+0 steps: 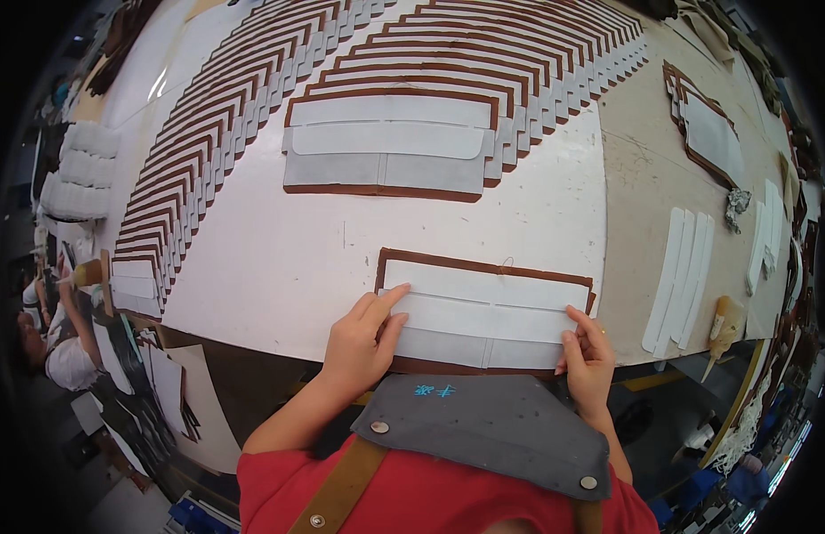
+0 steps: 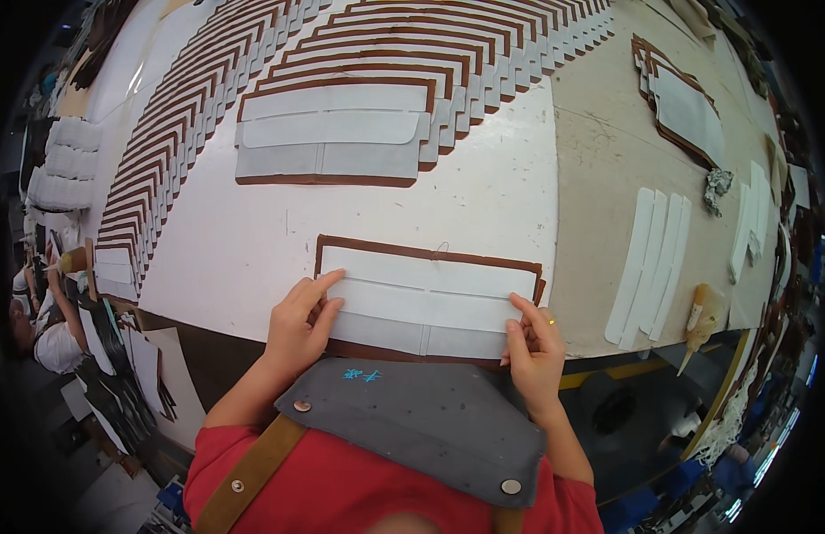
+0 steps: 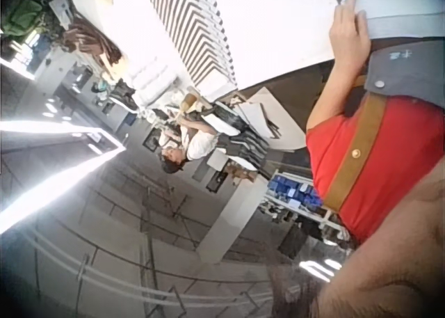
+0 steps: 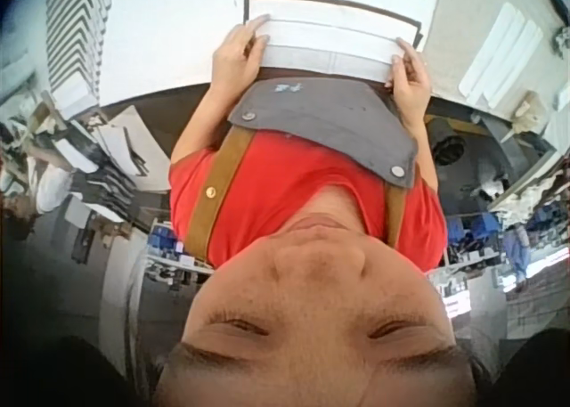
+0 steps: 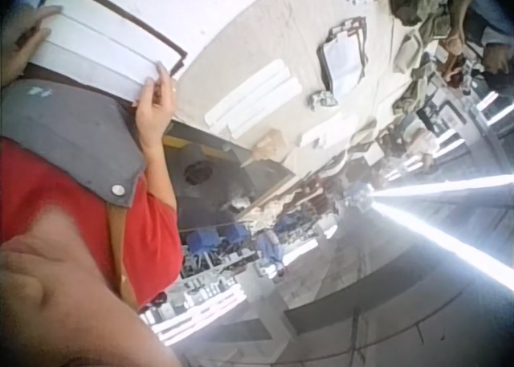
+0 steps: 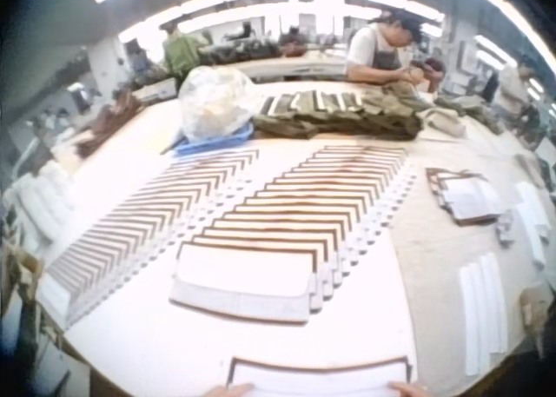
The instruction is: The person applies glue from a squeeze bottle onto white rectangular fabric strips laid out on a table. They then pick up brown fabric frames and press the glued white strips onto them, smoothing the edges. The person repeats this process, stacking the completed units on the table.
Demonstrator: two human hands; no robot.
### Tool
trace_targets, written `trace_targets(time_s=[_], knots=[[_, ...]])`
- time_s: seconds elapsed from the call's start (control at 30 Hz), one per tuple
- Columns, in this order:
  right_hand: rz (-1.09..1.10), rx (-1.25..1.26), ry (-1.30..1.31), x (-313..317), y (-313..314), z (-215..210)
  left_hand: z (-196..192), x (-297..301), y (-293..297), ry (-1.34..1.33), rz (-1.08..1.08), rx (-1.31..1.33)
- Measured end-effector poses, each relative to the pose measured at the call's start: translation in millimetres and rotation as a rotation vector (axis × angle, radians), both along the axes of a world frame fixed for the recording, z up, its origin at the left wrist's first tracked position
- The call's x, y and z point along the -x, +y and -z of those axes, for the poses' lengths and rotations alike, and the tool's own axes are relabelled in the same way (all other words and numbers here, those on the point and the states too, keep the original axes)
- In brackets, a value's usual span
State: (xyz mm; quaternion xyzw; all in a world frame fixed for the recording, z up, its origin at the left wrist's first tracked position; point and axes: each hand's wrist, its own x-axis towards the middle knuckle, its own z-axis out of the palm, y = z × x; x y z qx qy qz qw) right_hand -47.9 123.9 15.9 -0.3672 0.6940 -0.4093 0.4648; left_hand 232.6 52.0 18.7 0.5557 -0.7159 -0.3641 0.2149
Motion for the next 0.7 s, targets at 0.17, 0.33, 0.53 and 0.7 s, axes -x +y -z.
trace_targets(time_s=[0.17,0.33,0.53,0.7], knots=[[-0.021,0.019,0.017,2.8,0.8,0.3,0.9,2.6,-3.8,-0.035,0.032,0.015],[-0.088,0.049,0.121,2.7,-2.8,-0.7,-3.7,3.0,-2.0,-0.093,0.04,0.008],[-0.114,0.064,0.182,4.1,-3.2,-2.9,-0.8,4.6,-0.8,-0.101,0.052,0.051],[-0.254,0.14,0.455,6.3,-7.6,-5.4,-1.8,5.7,-1.8,-0.176,0.08,0.088]])
